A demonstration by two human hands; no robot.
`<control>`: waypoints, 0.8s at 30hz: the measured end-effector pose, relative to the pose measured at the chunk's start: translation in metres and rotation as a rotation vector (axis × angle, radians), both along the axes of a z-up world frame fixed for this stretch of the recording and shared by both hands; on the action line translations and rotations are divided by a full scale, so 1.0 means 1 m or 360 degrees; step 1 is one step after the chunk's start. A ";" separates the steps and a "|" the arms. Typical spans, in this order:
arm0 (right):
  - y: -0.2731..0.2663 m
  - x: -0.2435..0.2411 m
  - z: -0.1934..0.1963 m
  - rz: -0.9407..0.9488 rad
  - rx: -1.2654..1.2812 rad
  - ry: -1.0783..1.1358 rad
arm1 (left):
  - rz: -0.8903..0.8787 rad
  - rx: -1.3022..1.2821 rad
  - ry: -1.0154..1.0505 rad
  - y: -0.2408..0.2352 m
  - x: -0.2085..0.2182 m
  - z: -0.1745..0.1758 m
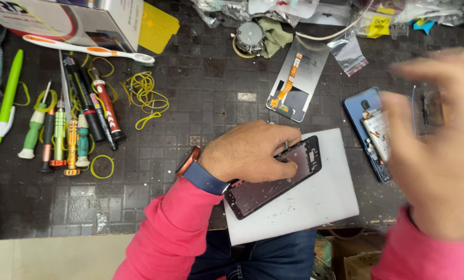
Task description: The person uses a metal spudger to scrape adhesive residue from the inside of a disassembled smartphone frame. They rotate the frame to access different edges and continue scraping until the surface is mostly clear.
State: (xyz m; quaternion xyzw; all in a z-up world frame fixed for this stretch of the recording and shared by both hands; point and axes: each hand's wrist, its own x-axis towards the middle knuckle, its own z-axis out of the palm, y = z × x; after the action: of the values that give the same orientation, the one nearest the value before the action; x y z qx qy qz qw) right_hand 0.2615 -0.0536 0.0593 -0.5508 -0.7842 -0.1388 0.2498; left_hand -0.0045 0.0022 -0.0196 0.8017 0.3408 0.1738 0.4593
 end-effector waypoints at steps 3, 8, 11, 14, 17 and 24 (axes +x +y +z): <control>0.068 -0.107 0.017 0.0674 -0.0275 0.0122 | -0.0055 0.0076 -0.0125 -0.001 -0.003 -0.003; 0.147 -0.220 -0.031 0.1066 -0.0754 0.0030 | -0.0096 -0.0001 -0.0056 0.000 -0.002 -0.014; 0.157 -0.257 -0.055 0.1017 -0.0848 -0.0142 | -0.0068 0.0218 -0.0102 -0.002 -0.005 -0.025; 0.155 -0.269 -0.067 0.0889 -0.1033 -0.0207 | -0.0010 0.0376 -0.0131 -0.006 -0.008 -0.038; 0.160 -0.259 -0.067 0.0891 -0.0974 -0.0201 | -0.0002 0.0479 -0.0152 -0.006 -0.006 -0.045; 0.143 -0.228 -0.016 0.1163 -0.0312 0.0145 | -0.0062 0.0454 -0.0400 -0.002 -0.003 -0.016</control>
State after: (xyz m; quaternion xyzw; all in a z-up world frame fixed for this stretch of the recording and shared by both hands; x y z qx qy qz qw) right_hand 0.0339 0.0899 0.0431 -0.2618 -0.9265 0.0598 0.2636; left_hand -0.0076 -0.0002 -0.0352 0.8372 0.2370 0.3101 0.3831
